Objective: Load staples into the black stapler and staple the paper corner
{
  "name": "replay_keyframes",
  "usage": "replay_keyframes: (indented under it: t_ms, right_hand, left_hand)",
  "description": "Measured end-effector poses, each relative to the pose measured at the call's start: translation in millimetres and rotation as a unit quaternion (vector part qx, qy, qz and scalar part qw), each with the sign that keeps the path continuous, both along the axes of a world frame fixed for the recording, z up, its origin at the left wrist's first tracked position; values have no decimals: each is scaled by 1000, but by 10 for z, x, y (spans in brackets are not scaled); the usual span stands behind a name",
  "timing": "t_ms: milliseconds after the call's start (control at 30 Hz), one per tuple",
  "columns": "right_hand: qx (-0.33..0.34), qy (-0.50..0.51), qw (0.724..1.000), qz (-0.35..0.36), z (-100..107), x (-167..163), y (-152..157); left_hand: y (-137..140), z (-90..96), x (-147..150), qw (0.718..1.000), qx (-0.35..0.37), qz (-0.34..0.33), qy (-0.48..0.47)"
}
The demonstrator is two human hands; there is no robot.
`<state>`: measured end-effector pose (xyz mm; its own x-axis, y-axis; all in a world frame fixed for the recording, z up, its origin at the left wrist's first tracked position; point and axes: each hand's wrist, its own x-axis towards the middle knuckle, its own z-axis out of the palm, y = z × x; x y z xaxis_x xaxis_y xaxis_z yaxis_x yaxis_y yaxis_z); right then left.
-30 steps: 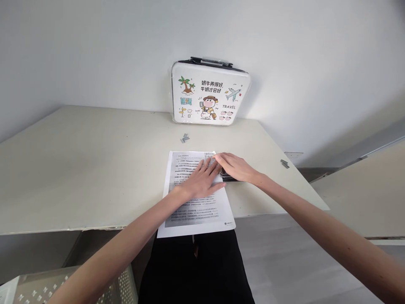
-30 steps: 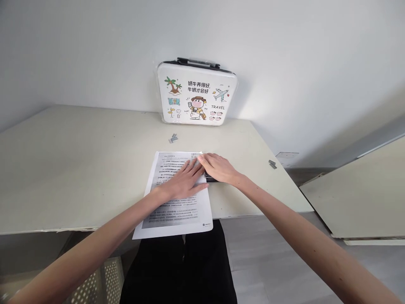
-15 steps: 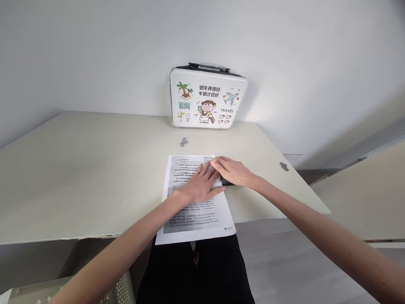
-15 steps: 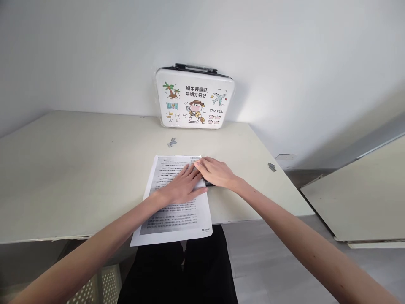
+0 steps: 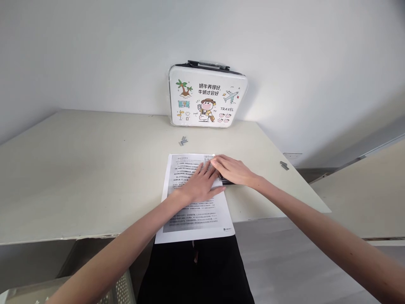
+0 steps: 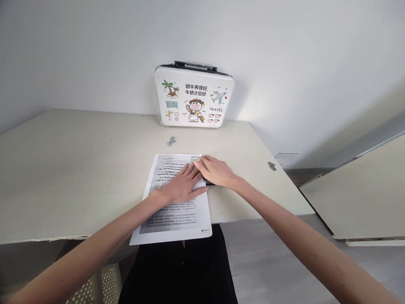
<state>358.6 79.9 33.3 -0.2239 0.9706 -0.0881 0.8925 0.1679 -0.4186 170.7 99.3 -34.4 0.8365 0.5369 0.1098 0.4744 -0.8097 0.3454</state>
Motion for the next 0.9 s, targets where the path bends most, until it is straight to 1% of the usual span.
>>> replay_keyframes:
  t_ms: [233,433,633,733,900]
  right_hand:
    - [-4,-30,999,9,-19,-8,14]
    - [-33,-2,999,10,31,35,32]
    - [-44,31,998,-15,46,93,30]
    - [-48,24,998,-19,42,87,25]
    - [-41,-2,999,-18,23,43,19]
  left_hand:
    - [-15,9,4,1000,-6,5,-2]
    - [-20,21,-8,1000,0,2,-10]
    - [0,-48,-16,1000,4,1,-26]
    - [2,-74,-13,1000,5,4,-27]
    - [-10,-67,1,1000,9,11,-20]
